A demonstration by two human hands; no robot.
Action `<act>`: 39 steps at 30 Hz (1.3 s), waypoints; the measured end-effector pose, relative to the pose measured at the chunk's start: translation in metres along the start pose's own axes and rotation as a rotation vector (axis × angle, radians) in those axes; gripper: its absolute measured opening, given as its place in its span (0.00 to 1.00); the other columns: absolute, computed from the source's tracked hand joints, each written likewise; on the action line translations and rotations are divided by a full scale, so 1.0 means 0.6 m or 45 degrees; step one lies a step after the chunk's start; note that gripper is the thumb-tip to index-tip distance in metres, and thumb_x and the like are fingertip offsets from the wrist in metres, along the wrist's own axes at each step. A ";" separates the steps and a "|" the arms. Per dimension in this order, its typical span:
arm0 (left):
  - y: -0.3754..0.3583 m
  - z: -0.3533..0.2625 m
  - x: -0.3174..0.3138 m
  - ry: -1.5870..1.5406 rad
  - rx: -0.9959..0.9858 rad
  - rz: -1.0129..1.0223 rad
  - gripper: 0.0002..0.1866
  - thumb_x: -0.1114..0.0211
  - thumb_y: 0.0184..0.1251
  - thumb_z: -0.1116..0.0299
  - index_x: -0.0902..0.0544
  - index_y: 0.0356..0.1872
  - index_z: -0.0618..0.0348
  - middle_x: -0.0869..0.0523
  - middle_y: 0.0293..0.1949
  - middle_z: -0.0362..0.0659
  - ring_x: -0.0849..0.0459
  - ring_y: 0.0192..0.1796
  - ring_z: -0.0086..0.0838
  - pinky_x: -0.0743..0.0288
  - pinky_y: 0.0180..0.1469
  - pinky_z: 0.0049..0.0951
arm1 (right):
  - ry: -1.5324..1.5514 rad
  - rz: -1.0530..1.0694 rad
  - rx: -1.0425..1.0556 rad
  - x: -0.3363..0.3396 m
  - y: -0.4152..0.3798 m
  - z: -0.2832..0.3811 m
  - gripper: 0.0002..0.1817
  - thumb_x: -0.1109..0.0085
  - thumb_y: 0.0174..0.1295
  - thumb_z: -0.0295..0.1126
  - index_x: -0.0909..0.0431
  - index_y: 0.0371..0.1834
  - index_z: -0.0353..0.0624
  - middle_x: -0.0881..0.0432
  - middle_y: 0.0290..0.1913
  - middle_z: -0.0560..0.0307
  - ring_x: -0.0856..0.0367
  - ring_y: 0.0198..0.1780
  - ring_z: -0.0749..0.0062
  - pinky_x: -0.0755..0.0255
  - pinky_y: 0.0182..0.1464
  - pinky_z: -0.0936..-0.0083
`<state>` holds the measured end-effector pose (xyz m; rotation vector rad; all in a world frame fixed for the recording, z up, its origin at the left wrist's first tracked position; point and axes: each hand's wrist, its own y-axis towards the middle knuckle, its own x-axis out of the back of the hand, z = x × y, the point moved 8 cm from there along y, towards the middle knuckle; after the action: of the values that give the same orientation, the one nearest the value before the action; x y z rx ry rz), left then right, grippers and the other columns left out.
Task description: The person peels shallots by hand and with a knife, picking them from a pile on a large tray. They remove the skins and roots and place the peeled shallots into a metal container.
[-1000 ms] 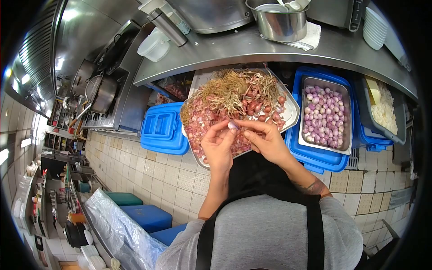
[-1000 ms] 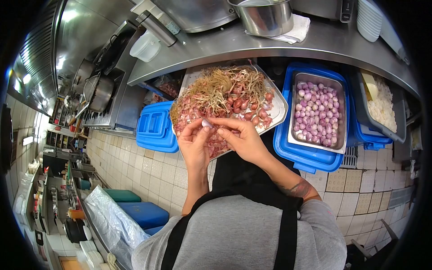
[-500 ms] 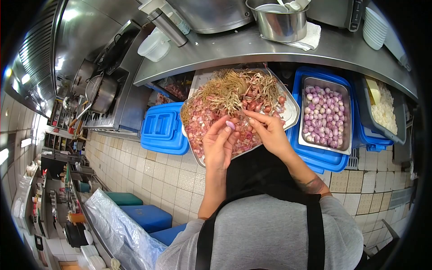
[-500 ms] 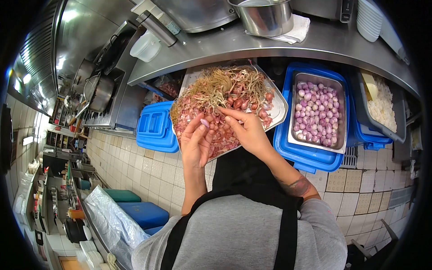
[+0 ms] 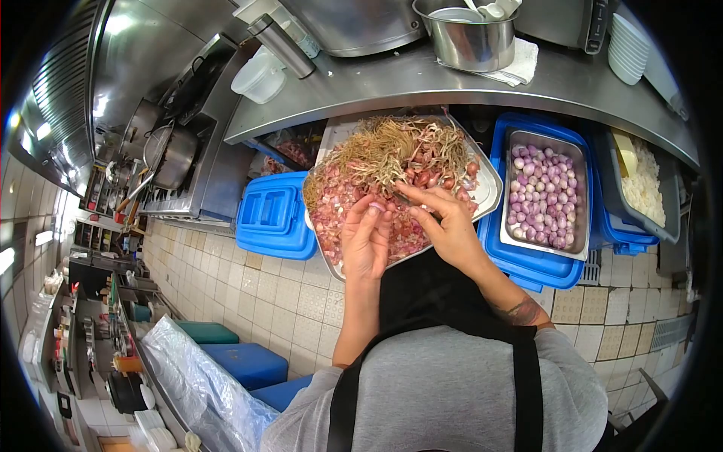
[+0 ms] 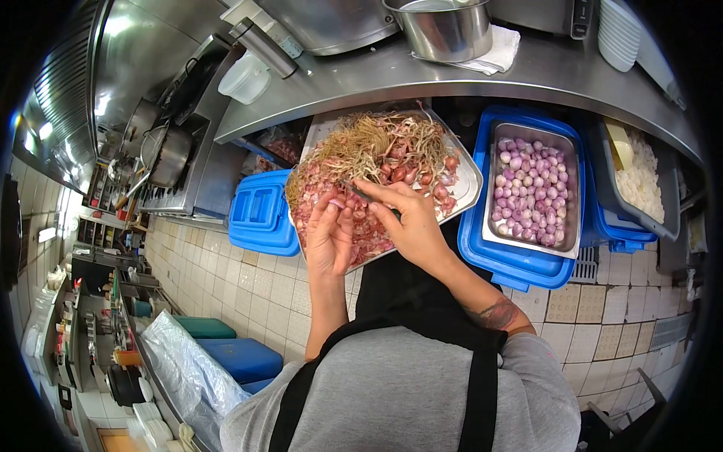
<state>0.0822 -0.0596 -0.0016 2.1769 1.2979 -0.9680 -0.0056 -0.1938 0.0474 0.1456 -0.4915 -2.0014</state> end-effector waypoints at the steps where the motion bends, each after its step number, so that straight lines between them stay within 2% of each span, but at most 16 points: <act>1: 0.000 0.000 -0.001 0.012 -0.019 -0.008 0.11 0.41 0.64 0.80 0.24 0.47 0.66 0.17 0.42 0.48 0.17 0.46 0.33 0.19 0.51 0.27 | 0.030 -0.009 0.017 -0.003 0.000 0.000 0.18 0.45 0.61 0.25 0.22 0.56 0.47 0.22 0.34 0.51 0.23 0.35 0.67 0.30 0.41 0.74; 5: -0.004 -0.002 -0.001 0.031 -0.099 -0.040 0.10 0.41 0.63 0.81 0.23 0.46 0.65 0.17 0.42 0.48 0.17 0.46 0.32 0.19 0.51 0.27 | 0.092 0.062 0.112 -0.023 -0.008 0.001 0.20 0.45 0.61 0.26 0.24 0.58 0.48 0.22 0.33 0.52 0.25 0.33 0.68 0.30 0.39 0.75; 8: -0.008 -0.003 -0.001 0.027 -0.150 -0.029 0.10 0.40 0.63 0.81 0.23 0.46 0.66 0.17 0.43 0.48 0.17 0.46 0.31 0.19 0.51 0.27 | 0.072 0.199 0.023 -0.030 -0.011 0.014 0.19 0.45 0.61 0.25 0.23 0.56 0.46 0.23 0.31 0.52 0.26 0.31 0.69 0.32 0.36 0.75; 14: -0.014 -0.008 0.002 0.070 -0.180 -0.088 0.10 0.39 0.61 0.83 0.21 0.44 0.67 0.17 0.43 0.48 0.16 0.44 0.30 0.18 0.48 0.27 | 0.092 0.148 0.031 -0.029 -0.015 0.012 0.17 0.44 0.60 0.24 0.21 0.53 0.44 0.25 0.28 0.53 0.27 0.30 0.69 0.33 0.34 0.76; 17: -0.013 -0.012 0.000 0.134 -0.154 -0.041 0.11 0.38 0.61 0.83 0.21 0.45 0.68 0.16 0.43 0.49 0.16 0.43 0.30 0.17 0.47 0.26 | 0.068 0.161 0.095 -0.028 -0.015 0.006 0.15 0.47 0.63 0.25 0.22 0.54 0.40 0.23 0.32 0.57 0.28 0.28 0.78 0.34 0.31 0.82; 20: -0.009 -0.019 -0.001 0.230 -0.092 0.063 0.13 0.38 0.60 0.83 0.22 0.47 0.69 0.17 0.43 0.50 0.16 0.43 0.30 0.17 0.46 0.26 | 0.670 0.416 -0.483 -0.048 -0.025 -0.036 0.15 0.48 0.66 0.28 0.23 0.56 0.43 0.25 0.29 0.62 0.35 0.20 0.84 0.41 0.22 0.86; 23: -0.007 -0.021 -0.012 0.271 -0.054 0.130 0.15 0.38 0.60 0.83 0.22 0.49 0.69 0.17 0.44 0.51 0.16 0.43 0.31 0.18 0.47 0.27 | 1.148 0.476 -0.742 -0.055 -0.035 -0.048 0.16 0.51 0.69 0.30 0.25 0.58 0.43 0.26 0.31 0.66 0.40 0.17 0.90 0.48 0.17 0.91; 24: -0.007 -0.022 -0.018 0.274 -0.048 0.145 0.15 0.38 0.60 0.83 0.22 0.49 0.69 0.17 0.44 0.52 0.16 0.44 0.31 0.18 0.47 0.28 | 1.198 0.478 -0.771 -0.057 -0.038 -0.050 0.16 0.52 0.69 0.30 0.27 0.59 0.43 0.26 0.31 0.65 0.40 0.18 0.89 0.49 0.17 0.92; 33: -0.011 -0.024 -0.027 0.460 -0.166 0.100 0.18 0.38 0.59 0.85 0.24 0.52 0.71 0.18 0.48 0.53 0.17 0.48 0.31 0.23 0.53 0.29 | 0.916 0.452 -0.520 -0.049 -0.028 -0.041 0.17 0.51 0.69 0.31 0.27 0.59 0.40 0.31 0.23 0.69 0.42 0.18 0.89 0.49 0.18 0.89; 36: -0.014 -0.022 -0.035 0.484 -0.134 0.131 0.18 0.38 0.59 0.84 0.24 0.52 0.72 0.18 0.48 0.52 0.17 0.48 0.30 0.24 0.53 0.27 | 0.897 0.333 -0.517 -0.040 -0.022 -0.045 0.16 0.51 0.69 0.30 0.26 0.58 0.40 0.30 0.24 0.69 0.41 0.18 0.89 0.49 0.19 0.89; 39: -0.017 -0.020 -0.047 0.438 -0.074 0.166 0.18 0.38 0.59 0.85 0.24 0.52 0.72 0.18 0.48 0.52 0.17 0.47 0.29 0.24 0.53 0.26 | 0.758 0.077 -0.387 -0.010 -0.008 -0.061 0.16 0.51 0.69 0.29 0.26 0.57 0.40 0.29 0.25 0.70 0.40 0.19 0.90 0.48 0.20 0.90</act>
<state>0.0685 -0.0634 0.0269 2.4212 1.2900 -0.5141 0.0046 -0.1967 0.0112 0.5098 0.1849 -1.8327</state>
